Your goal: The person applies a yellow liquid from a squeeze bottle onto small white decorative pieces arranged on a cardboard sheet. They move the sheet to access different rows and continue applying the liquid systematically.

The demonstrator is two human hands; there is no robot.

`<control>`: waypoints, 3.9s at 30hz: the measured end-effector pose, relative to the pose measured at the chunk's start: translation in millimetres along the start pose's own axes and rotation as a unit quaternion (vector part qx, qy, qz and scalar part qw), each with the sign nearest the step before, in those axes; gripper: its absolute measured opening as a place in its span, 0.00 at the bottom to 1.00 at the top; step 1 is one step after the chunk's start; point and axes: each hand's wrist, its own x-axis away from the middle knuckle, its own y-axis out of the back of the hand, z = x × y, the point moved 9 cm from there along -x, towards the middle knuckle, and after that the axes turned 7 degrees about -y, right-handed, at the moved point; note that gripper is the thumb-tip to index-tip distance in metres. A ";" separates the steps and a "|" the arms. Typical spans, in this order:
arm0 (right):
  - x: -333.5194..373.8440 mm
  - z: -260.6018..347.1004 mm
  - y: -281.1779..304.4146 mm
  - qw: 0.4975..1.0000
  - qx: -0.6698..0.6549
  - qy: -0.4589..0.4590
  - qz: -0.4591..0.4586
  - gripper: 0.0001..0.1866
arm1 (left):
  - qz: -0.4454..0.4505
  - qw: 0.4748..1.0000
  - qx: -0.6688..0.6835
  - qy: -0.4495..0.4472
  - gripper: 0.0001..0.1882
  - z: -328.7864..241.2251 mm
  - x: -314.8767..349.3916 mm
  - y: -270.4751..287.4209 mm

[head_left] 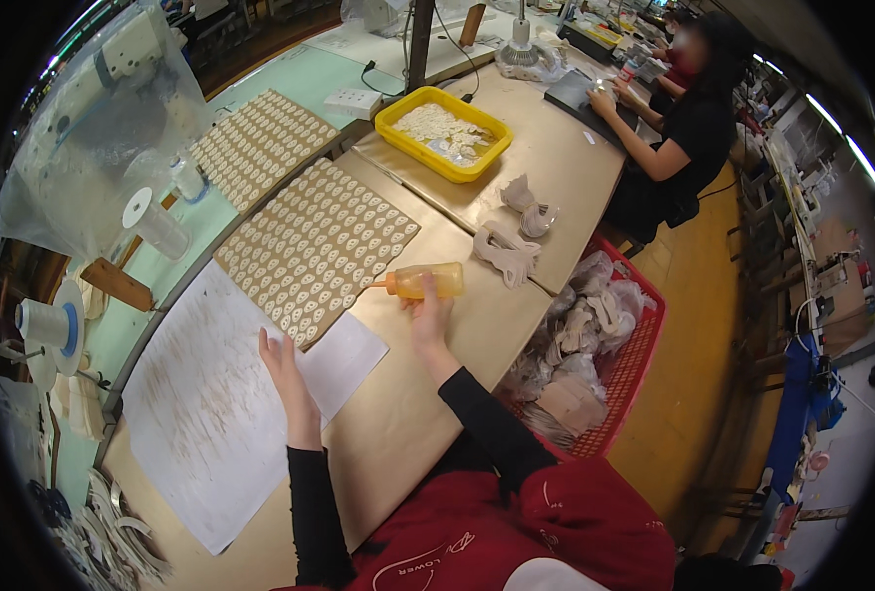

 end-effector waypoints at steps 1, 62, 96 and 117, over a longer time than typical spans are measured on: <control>-0.2 -0.5 -0.8 1.000 0.001 -0.005 0.005 0.18 | 0.023 0.999 0.032 0.035 0.36 2.6 -9.1 -1.2; 97.2 91.7 43.9 0.964 0.252 0.038 0.077 0.21 | 0.167 0.870 0.366 0.285 0.40 39.9 135.1 14.7; 92.2 85.4 35.4 0.952 0.290 0.040 0.093 0.18 | 0.161 0.871 0.362 0.290 0.38 40.8 136.2 13.5; 98.6 95.6 5.3 0.931 0.330 0.093 0.127 0.17 | 0.159 0.875 0.352 0.291 0.39 36.4 136.3 12.6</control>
